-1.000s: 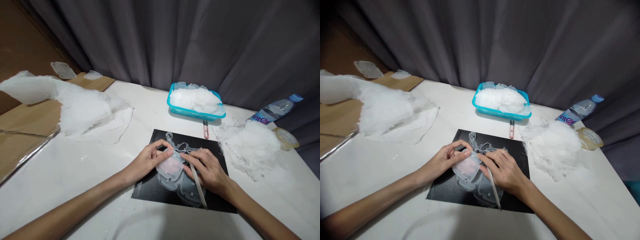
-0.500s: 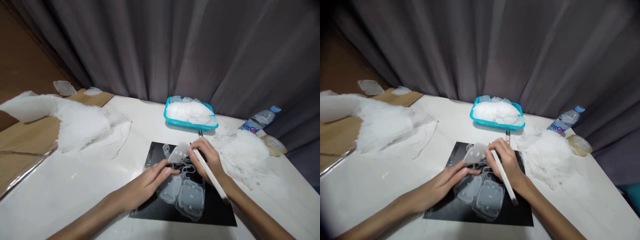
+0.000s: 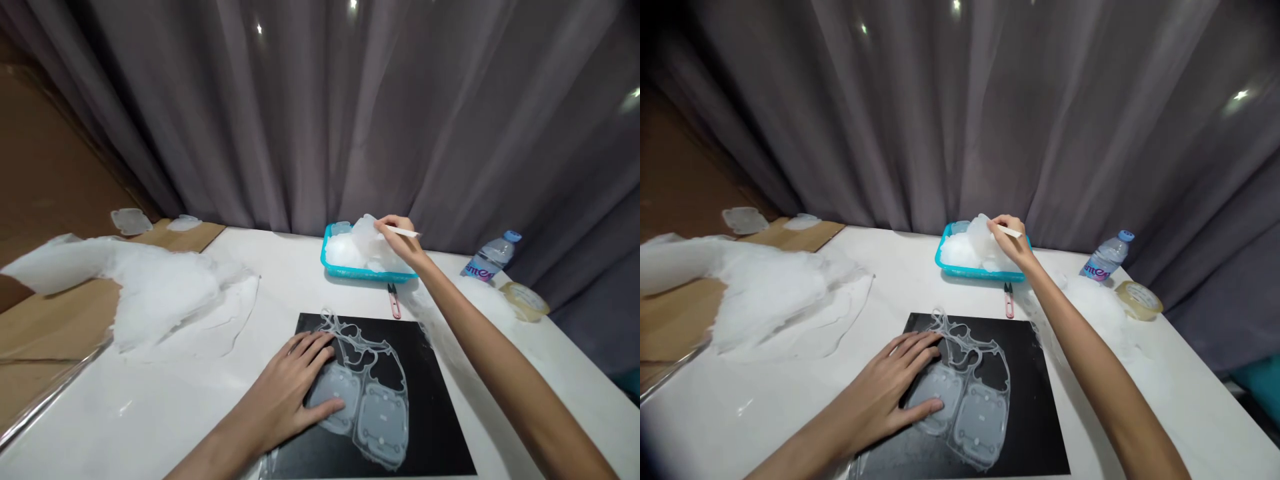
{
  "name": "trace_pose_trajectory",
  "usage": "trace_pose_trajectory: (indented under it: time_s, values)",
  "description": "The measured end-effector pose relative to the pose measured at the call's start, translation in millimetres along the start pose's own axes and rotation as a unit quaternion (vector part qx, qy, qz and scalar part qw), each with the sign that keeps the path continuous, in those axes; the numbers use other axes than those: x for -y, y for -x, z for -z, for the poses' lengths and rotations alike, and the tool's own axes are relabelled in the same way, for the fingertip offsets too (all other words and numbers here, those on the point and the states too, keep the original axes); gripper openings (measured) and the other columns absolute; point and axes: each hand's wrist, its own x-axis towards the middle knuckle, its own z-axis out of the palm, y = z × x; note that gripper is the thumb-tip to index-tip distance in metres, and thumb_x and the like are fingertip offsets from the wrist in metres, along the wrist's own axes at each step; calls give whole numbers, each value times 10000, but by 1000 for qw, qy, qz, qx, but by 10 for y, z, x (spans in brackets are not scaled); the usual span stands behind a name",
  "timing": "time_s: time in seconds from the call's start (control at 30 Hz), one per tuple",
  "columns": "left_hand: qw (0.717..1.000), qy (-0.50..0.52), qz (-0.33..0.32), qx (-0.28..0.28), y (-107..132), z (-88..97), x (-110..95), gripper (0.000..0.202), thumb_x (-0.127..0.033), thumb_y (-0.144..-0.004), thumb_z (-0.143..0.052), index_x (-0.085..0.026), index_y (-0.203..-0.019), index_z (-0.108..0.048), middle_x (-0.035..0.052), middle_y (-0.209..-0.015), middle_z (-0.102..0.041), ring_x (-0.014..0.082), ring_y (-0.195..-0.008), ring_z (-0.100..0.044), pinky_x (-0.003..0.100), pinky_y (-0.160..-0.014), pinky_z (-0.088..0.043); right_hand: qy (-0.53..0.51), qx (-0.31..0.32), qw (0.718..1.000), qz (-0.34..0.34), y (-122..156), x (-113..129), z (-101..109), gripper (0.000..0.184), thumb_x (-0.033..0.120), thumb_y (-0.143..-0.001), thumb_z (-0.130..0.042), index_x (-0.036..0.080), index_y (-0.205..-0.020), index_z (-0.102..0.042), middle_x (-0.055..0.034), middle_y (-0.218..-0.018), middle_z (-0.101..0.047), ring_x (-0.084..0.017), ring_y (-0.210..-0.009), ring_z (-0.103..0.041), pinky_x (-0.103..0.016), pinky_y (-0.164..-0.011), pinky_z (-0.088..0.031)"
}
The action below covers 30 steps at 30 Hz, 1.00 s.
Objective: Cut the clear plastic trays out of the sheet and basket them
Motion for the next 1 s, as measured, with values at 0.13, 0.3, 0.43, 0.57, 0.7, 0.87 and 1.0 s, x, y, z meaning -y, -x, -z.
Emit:
trace_pose_trajectory:
  time_s: [0.13,0.3,0.43,0.57,0.7,0.87,1.0]
  values:
    - [997,-48,26,-57,26,-83,19,615,-707,-955,-554,-175,-1249,-643,196,-1523,-571,382,-1334,-588,550,-1098,-471,80,17,997,-12,-43,-29,-128,214,296,-944,-578,186,-809,-703,-113,-894,-720,-263,-898,-632,-340,-783,-453]
    - [991,-89,58,-85,50,-133,65,691,-769,-908,-559,-159,-1221,-640,245,-1521,-534,443,-1324,-556,603,-1060,-470,137,18,990,-9,65,-76,-141,175,285,-947,-608,185,-840,-704,-135,-931,-690,-292,-920,-598,-371,-812,-424]
    - [988,-111,72,-85,57,-133,99,678,-762,-913,-548,-147,-1184,-636,274,-1512,-514,464,-1328,-532,632,-1034,-473,147,4,989,2,89,-100,-114,250,358,-996,-568,185,-876,-703,-123,-927,-670,-290,-920,-582,-374,-826,-426]
    - [982,-125,93,-105,35,-106,115,669,-751,-908,-556,-143,-1180,-623,276,-1500,-509,474,-1347,-498,648,-1056,-444,143,-17,990,8,148,-126,-102,238,327,-993,-565,176,-868,-701,-121,-912,-658,-286,-903,-573,-384,-844,-424]
    - [978,-133,109,-118,-9,-60,108,659,-748,-884,-594,-140,-1135,-624,249,-1339,-587,459,-1236,-550,621,-998,-477,122,-32,992,15,222,-170,-105,305,369,-1010,-542,185,-821,-696,-105,-871,-647,-268,-859,-567,-377,-821,-429]
    - [976,-139,98,-133,-45,-13,38,584,-683,-901,-637,-136,-1105,-614,196,-1206,-588,392,-1103,-570,555,-916,-522,92,-82,992,8,279,-130,-44,342,419,-1024,-524,169,-885,-712,-115,-910,-658,-275,-883,-588,-410,-853,-457]
    - [994,-57,47,-85,-69,27,-156,386,-534,-999,-609,-185,-1164,-607,142,-1276,-600,329,-1161,-568,490,-977,-508,-1,-58,997,44,636,61,180,308,344,-1050,-509,183,-919,-737,-82,-930,-694,-236,-896,-655,-371,-871,-490]
